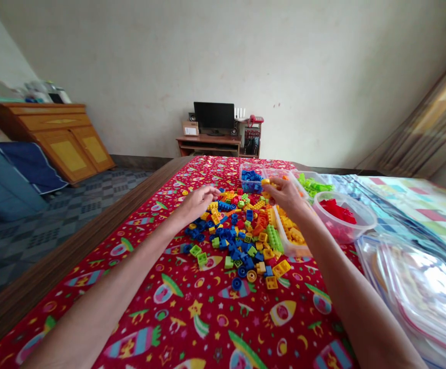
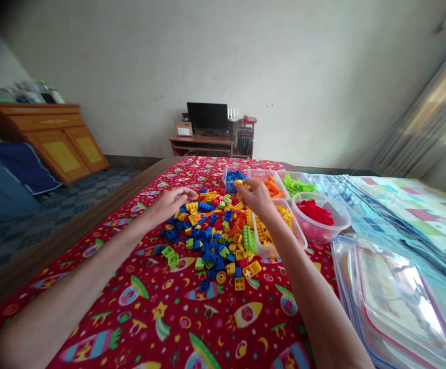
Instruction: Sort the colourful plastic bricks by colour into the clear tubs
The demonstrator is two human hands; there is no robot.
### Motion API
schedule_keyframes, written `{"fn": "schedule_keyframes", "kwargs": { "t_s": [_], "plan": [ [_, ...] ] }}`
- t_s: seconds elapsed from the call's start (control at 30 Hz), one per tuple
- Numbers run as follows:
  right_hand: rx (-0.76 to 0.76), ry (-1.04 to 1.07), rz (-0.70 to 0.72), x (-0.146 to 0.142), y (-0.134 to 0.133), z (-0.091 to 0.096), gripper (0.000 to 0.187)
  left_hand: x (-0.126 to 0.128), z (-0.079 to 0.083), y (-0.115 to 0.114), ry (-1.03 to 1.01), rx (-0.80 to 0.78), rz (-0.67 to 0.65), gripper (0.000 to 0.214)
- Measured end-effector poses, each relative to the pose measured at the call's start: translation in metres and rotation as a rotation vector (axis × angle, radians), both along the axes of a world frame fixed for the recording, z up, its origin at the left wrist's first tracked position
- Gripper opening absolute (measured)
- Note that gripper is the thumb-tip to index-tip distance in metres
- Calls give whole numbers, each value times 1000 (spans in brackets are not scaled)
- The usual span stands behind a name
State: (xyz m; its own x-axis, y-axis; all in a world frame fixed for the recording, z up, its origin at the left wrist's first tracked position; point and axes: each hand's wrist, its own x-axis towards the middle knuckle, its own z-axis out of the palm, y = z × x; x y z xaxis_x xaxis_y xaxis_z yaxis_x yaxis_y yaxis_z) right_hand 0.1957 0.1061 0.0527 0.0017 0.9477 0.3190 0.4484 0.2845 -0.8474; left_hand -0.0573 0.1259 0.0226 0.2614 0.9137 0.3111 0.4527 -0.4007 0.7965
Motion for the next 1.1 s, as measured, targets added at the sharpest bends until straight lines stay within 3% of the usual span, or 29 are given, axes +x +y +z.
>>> {"fn": "schedule_keyframes", "kwargs": {
  "t_s": [0.13, 0.27, 0.4, 0.53, 0.7, 0.87, 1.03, 1.1],
  "plan": [
    [125, -535, -278, 41, 7, 4, 23, -21, -20, 19, 424, 144, 55, 22],
    [48, -863, -344, 71, 11, -5, 30, -25, -36, 26, 559, 185, 10, 33],
    [-9, -905, -386, 78, 10, -7, 32, -24, -41, 26, 635, 193, -31, 47],
    [44, -832, -429, 67, 6, 2, 34, -22, -47, 26, 694, 253, -10, 61],
    [159, -788, -425, 53, -1, 15, 32, -24, -57, 31, 718, 294, -42, 55],
    [210, -784, -269, 26, -10, 18, 29, -20, -50, 28, 703, 392, -78, 35],
    [95, -877, 144, -18, -21, 0, 23, -15, -40, 24, 699, 384, -26, 17],
    [36, -965, 233, -31, -22, -12, 23, -16, -39, 24, 656, 364, -4, 17]
  ]
}}
